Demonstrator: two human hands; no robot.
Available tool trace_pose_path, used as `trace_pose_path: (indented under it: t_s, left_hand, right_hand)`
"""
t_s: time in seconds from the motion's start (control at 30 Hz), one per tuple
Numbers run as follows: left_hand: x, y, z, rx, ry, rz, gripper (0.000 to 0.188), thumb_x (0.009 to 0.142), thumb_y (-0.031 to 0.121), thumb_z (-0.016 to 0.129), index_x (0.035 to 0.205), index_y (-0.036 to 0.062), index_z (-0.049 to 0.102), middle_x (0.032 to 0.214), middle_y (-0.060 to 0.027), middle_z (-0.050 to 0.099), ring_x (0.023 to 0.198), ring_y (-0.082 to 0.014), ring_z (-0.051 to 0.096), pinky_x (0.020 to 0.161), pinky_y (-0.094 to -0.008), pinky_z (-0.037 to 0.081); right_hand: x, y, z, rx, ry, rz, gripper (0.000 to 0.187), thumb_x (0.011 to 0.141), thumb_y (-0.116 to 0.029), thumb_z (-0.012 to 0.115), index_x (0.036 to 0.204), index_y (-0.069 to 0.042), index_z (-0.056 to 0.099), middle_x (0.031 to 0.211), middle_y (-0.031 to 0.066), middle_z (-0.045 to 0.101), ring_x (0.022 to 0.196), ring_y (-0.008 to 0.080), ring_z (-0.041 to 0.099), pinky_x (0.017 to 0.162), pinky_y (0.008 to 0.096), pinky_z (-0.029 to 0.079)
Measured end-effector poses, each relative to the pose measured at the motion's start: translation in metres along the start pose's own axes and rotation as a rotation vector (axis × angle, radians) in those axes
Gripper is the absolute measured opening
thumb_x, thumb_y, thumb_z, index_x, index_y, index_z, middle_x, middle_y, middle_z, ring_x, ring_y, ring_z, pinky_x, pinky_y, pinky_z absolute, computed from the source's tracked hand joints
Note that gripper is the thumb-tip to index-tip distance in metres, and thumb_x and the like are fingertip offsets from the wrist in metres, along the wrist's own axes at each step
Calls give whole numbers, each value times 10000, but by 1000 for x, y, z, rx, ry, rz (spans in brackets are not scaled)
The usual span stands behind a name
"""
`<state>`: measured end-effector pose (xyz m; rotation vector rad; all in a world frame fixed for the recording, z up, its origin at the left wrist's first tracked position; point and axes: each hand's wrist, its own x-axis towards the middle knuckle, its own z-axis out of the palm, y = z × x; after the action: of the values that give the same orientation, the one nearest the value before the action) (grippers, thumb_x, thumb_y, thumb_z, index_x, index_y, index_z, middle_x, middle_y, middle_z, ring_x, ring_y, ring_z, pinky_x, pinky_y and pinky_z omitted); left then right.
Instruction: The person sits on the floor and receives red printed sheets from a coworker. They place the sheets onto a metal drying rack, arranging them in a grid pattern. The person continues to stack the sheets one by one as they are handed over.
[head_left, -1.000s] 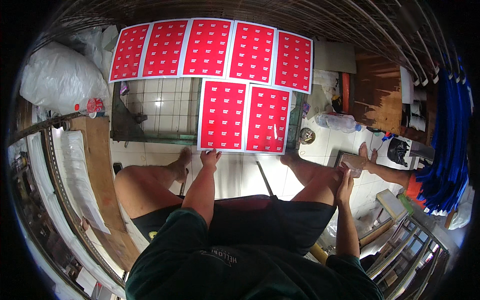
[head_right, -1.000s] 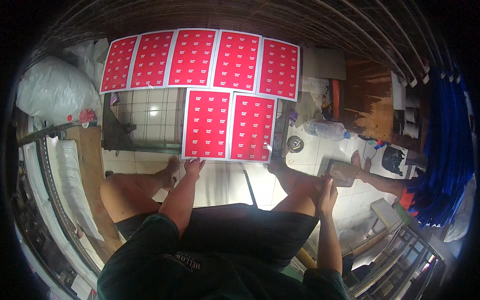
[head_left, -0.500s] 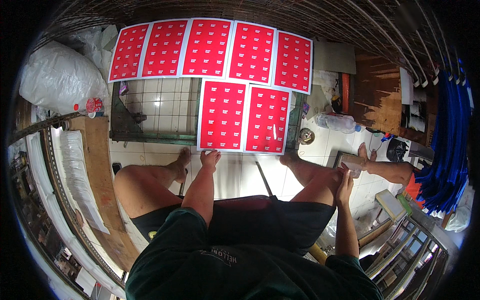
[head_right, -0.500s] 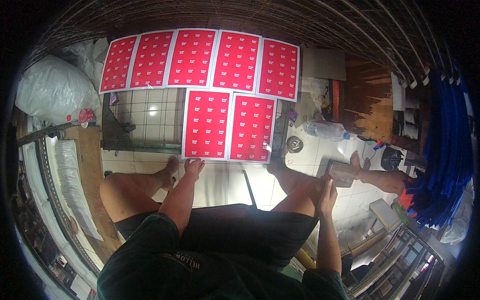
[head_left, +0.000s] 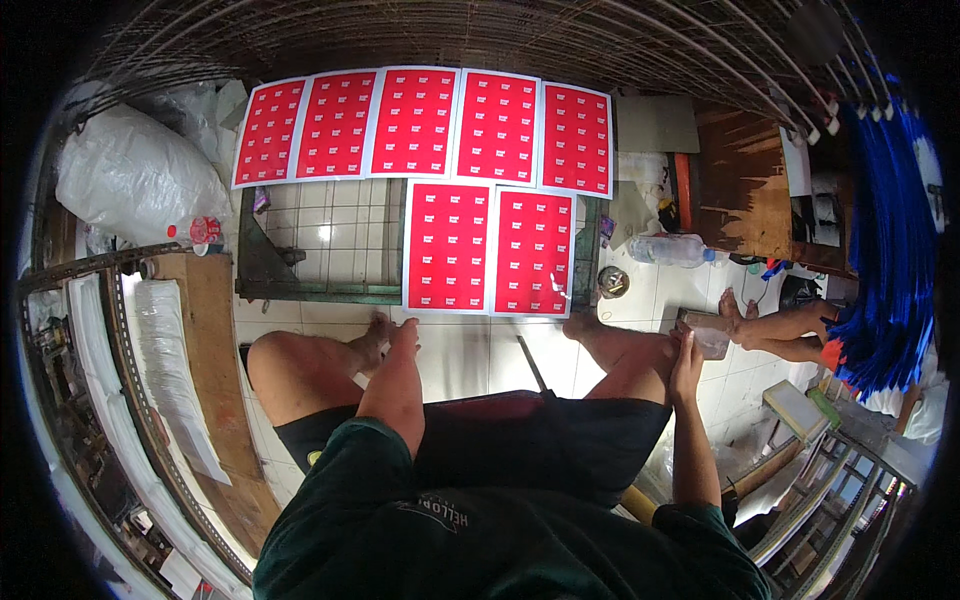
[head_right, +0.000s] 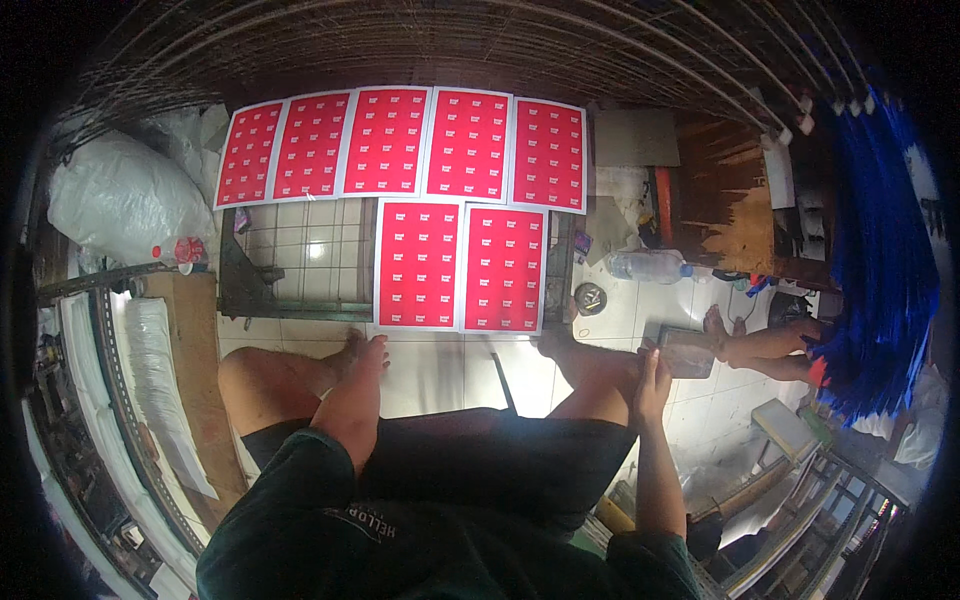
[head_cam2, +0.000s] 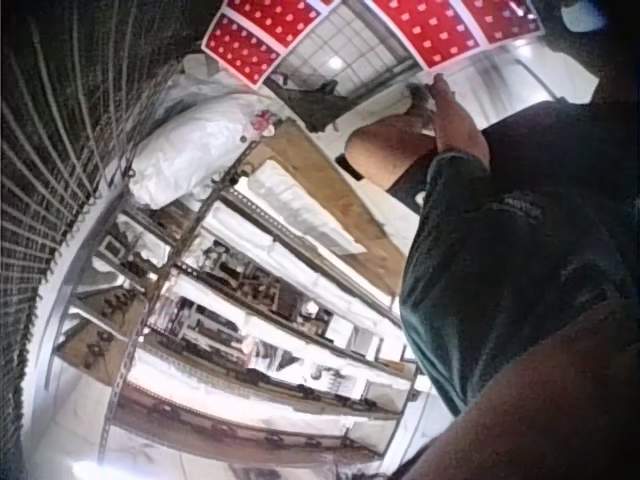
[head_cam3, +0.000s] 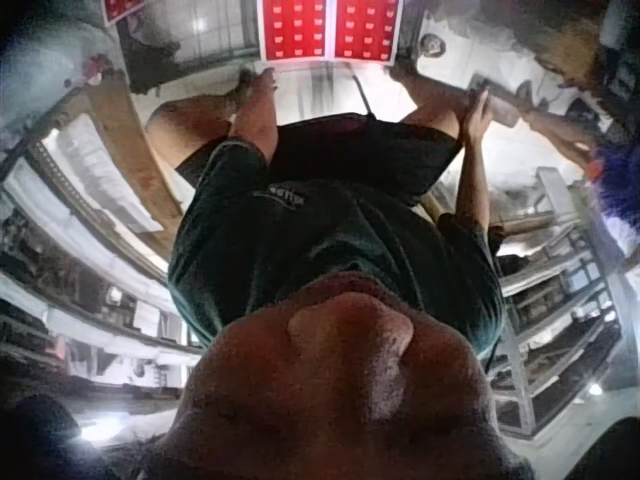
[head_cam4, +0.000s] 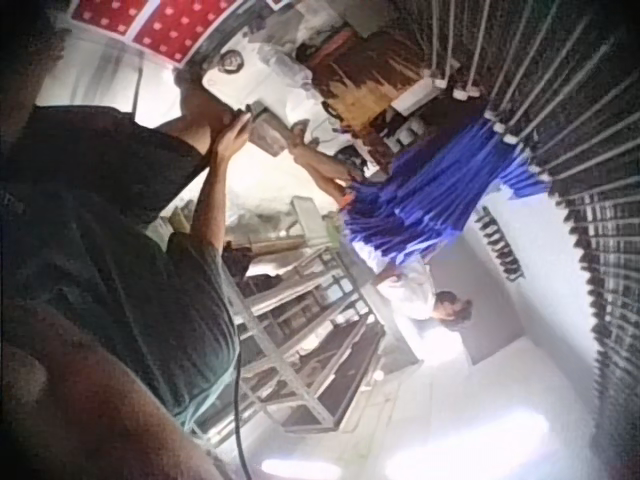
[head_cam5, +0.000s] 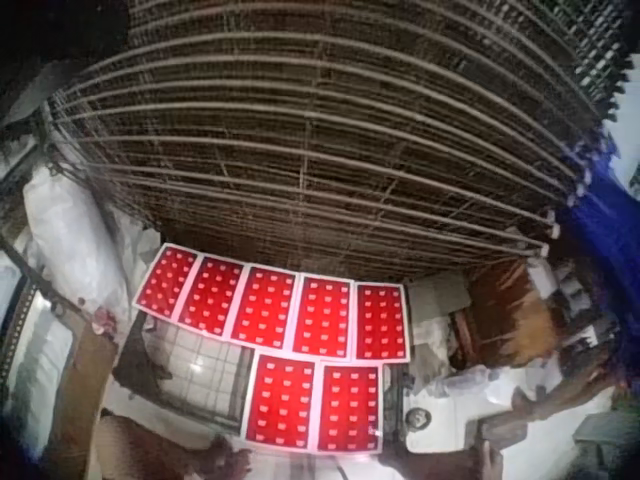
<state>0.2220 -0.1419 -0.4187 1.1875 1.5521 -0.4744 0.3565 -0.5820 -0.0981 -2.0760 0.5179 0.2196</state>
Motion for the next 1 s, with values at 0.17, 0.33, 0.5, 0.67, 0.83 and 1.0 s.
trace_pose_path:
  t_s: [0.17, 0.33, 0.5, 0.67, 0.83, 1.0]
  left_hand:
    - [49, 26, -31, -31, -167, 104, 593, 702, 238, 703, 1217, 86, 453, 679, -66, 538, 570, -191, 524, 466, -363, 463]
    - [35, 65, -44, 181, 54, 507, 529, 708, 297, 707, 1156, 71, 537, 850, -140, 645, 806, -253, 620, 717, -347, 494]
    - [-32, 88, -52, 672, -43, 915, 532, 712, 317, 703, 1149, 63, 539, 972, -154, 634, 875, -307, 613, 808, -371, 474]
    - [-92, 122, -54, 355, -356, 864, 522, 775, 204, 678, 1202, -12, 469, 941, -135, 630, 845, -198, 608, 742, -320, 491]
    - [-207, 140, -38, 321, -584, 1036, 547, 793, 149, 673, 1253, 1, 416, 962, -100, 618, 900, -167, 574, 770, -295, 469]
    - [-301, 100, -42, 325, -770, 961, 507, 806, 135, 664, 1247, 63, 425, 1005, -83, 609, 903, -155, 564, 755, -291, 460]
  right_hand:
    - [6, 0, 2, -114, -7, -103, 531, 952, -411, 361, 1193, 37, 512, 1043, 210, 595, 958, 253, 568, 834, 334, 433]
    - [2, 4, 2, -123, -1, -162, 533, 948, -419, 361, 1183, 30, 526, 1063, 238, 595, 1006, 277, 570, 861, 346, 426]
    - [-11, 15, -7, -187, 155, -332, 391, 887, -277, 522, 1152, 8, 557, 1073, 213, 604, 1023, 293, 576, 856, 361, 440]
    - [-32, -61, -22, 10, 48, -632, 379, 812, -165, 640, 1145, -1, 563, 1022, 131, 630, 919, 184, 605, 797, 318, 472]
    - [-42, -151, -107, 165, 204, -918, 369, 792, -152, 655, 1126, -16, 575, 1078, 117, 612, 917, 170, 605, 776, 313, 469]
    - [-35, -229, -231, 580, 448, -1002, 323, 846, -170, 605, 1120, -11, 541, 1029, 101, 606, 874, 166, 601, 787, 282, 464]
